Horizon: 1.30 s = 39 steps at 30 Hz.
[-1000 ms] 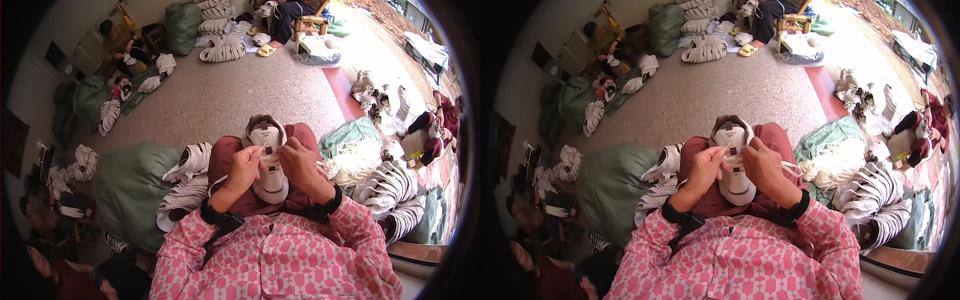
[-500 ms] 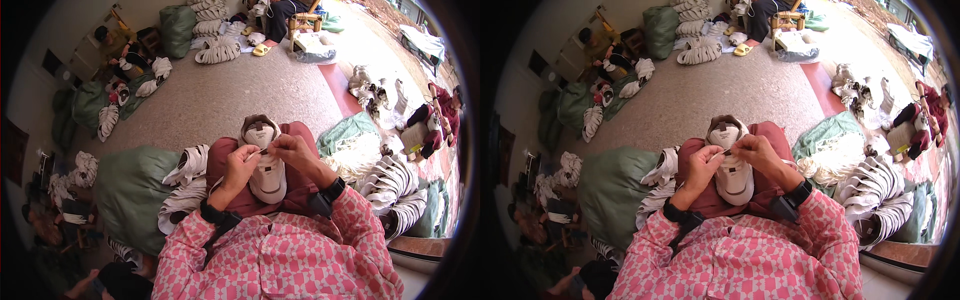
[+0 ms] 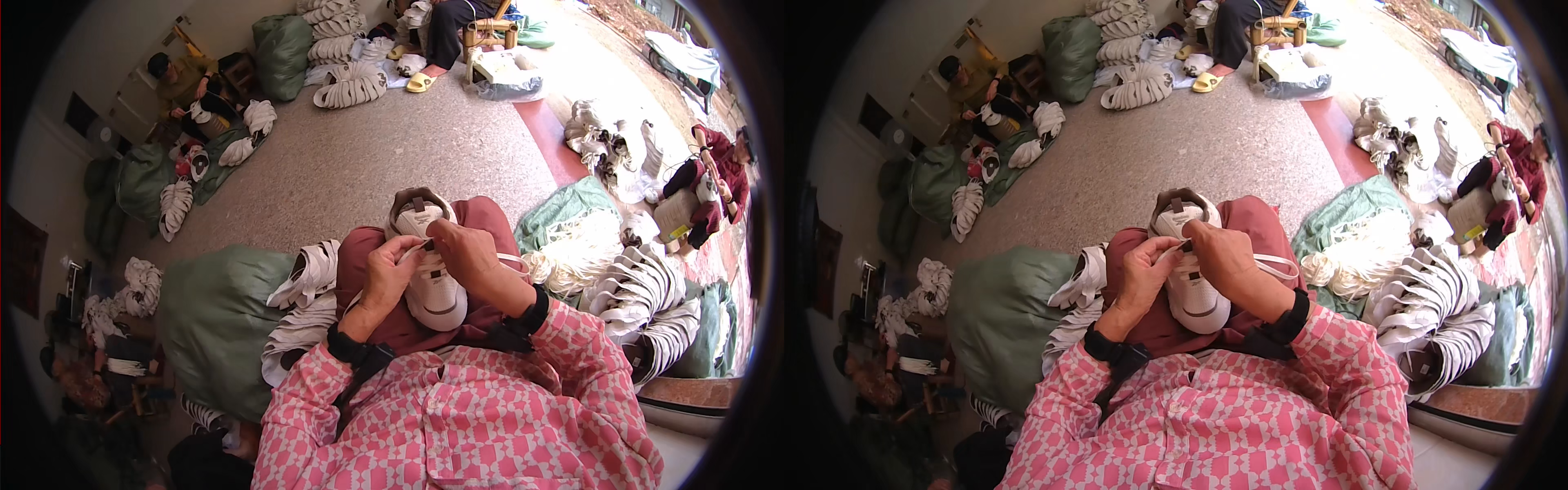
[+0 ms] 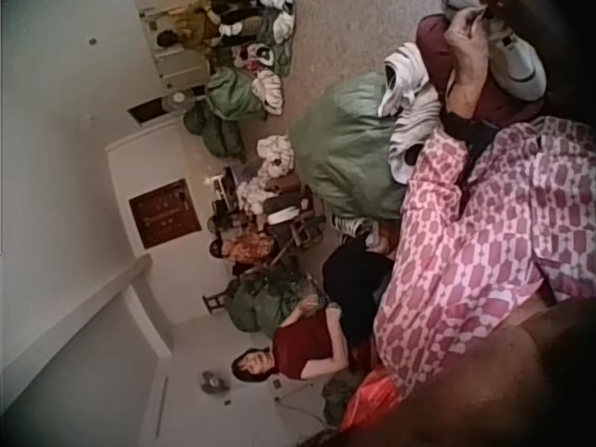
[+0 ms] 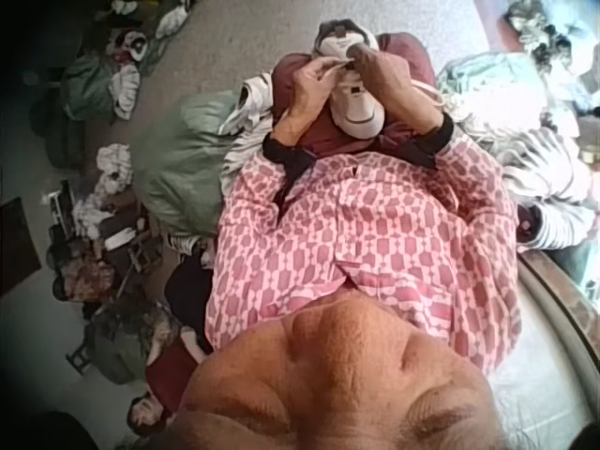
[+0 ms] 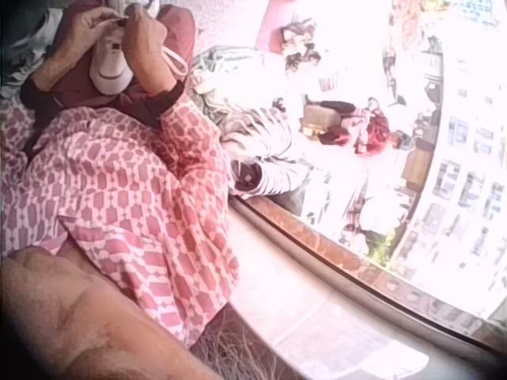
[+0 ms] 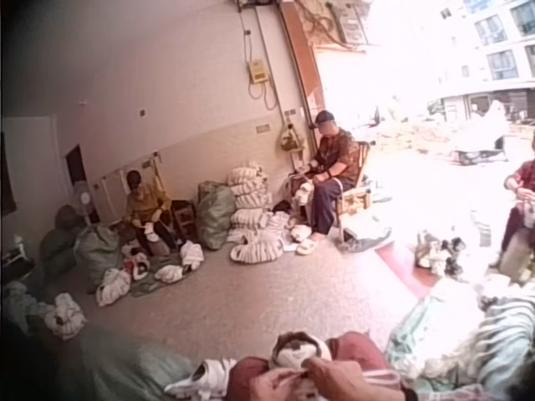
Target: Lacing a white sneaker by hand.
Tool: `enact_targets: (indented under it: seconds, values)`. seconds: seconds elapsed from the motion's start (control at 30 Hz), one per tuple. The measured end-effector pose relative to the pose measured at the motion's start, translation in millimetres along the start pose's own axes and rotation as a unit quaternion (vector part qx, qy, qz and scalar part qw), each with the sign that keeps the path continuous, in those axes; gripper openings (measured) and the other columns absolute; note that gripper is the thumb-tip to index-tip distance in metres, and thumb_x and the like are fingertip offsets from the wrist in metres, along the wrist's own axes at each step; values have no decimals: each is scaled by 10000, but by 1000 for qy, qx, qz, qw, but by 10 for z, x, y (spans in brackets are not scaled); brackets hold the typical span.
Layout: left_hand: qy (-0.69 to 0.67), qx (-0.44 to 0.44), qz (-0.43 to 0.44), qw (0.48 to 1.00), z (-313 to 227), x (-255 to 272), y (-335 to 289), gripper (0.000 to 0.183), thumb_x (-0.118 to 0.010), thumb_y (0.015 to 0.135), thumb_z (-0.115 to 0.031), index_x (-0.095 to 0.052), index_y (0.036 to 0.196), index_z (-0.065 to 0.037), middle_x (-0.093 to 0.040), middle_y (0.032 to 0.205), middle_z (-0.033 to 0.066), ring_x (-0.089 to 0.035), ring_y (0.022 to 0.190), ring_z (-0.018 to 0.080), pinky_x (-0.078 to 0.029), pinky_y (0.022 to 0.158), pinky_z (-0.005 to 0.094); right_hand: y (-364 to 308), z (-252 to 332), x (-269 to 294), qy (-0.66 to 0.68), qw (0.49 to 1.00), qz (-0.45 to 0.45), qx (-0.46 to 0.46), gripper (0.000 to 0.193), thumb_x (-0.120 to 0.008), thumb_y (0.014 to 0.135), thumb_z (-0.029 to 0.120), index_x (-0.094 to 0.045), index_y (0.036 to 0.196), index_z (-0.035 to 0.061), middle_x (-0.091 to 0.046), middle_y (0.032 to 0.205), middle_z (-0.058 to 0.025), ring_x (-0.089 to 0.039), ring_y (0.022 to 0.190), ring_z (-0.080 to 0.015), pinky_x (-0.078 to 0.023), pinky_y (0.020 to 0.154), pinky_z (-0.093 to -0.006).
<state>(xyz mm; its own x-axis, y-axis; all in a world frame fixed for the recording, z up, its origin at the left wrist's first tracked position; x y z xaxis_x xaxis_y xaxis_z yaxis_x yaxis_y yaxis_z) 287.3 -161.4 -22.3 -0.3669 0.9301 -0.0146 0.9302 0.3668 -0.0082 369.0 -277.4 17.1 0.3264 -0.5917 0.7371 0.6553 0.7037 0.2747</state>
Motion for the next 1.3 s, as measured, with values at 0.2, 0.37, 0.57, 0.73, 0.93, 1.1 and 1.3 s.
enact_targets:
  seconds: [0.2, 0.37, 0.57, 0.73, 0.93, 1.1, 1.3]
  values:
    - [218, -87, -32, 971, -149, 55, -26, 195, -641, 917, -116, -641, 1072, 2, -710, 906, 85, -659, 813, 119, -510, 708, 258, 50, -48, 36, 85, 996, -7, 11, 175, -620, 844, 130, -623, 1009, 74, -693, 847, -126, -676, 776, -323, -519, 656, -403]
    - [455, -200, -204, 843, -909, 475, -207, 145, -610, 926, -168, -639, 985, -39, -673, 854, 174, -673, 797, 366, -515, 639, 383, 111, -35, 241, 224, 971, 81, -19, 240, -679, 808, 101, -660, 1039, 42, -692, 913, -135, -672, 732, -285, -520, 668, -377]
    - [434, -204, -468, 742, -1285, 2231, -788, 183, -583, 955, -179, -613, 1015, -9, -677, 886, 130, -652, 785, 234, -504, 720, 338, 383, 167, 307, 131, 985, 48, 101, 263, -721, 799, 108, -659, 1039, 20, -635, 1000, -135, -660, 762, -219, -528, 682, -335]
    - [376, -147, -555, 728, -822, 3156, -1489, 224, -577, 960, -180, -591, 1030, 32, -659, 921, 97, -614, 826, 171, -484, 774, 305, 524, 125, 251, 163, 982, 76, 62, 241, -684, 812, 142, -670, 1034, 49, -628, 1102, -154, -615, 1013, -345, -488, 873, -399]
    - [209, 8, -549, 809, 104, 3659, -1711, 263, -583, 960, -218, -583, 1047, 30, -610, 886, 46, -564, 774, 125, -456, 731, 262, 400, -39, 371, 80, 990, 40, 111, 159, -616, 860, 71, -643, 1009, 24, -615, 1086, -128, -622, 986, -284, -493, 860, -378]
    - [65, 68, -322, 942, -216, 2245, -999, 224, -546, 990, -277, -539, 1050, -61, -351, 592, -84, -294, 428, 8, -197, 374, 190, 340, -104, 279, 49, 982, 63, 171, 256, -603, 880, 123, -615, 1117, 29, -611, 1114, -143, -591, 1020, -316, -474, 877, -385]
    - [302, -158, -57, 938, -871, 416, -396, 219, -549, 988, -173, -684, 991, -1, -535, 780, -2, -504, 688, 75, -405, 600, 223, 558, -152, 87, 179, 970, 136, 90, 402, -634, 891, 323, -617, 1141, 9, -625, 1052, -181, -582, 1032, -321, -395, 947, -397]
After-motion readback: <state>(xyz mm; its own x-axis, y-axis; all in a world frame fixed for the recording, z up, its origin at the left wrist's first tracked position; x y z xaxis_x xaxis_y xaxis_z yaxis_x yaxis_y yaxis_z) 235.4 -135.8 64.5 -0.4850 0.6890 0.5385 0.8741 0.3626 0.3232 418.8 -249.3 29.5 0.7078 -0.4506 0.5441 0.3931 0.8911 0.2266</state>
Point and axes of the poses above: each hand's wrist, its own y-axis towards the middle knuckle, its own x-axis out of the back of the hand, z = x × y, the point moved 8 cm from there along y, towards the middle knuckle
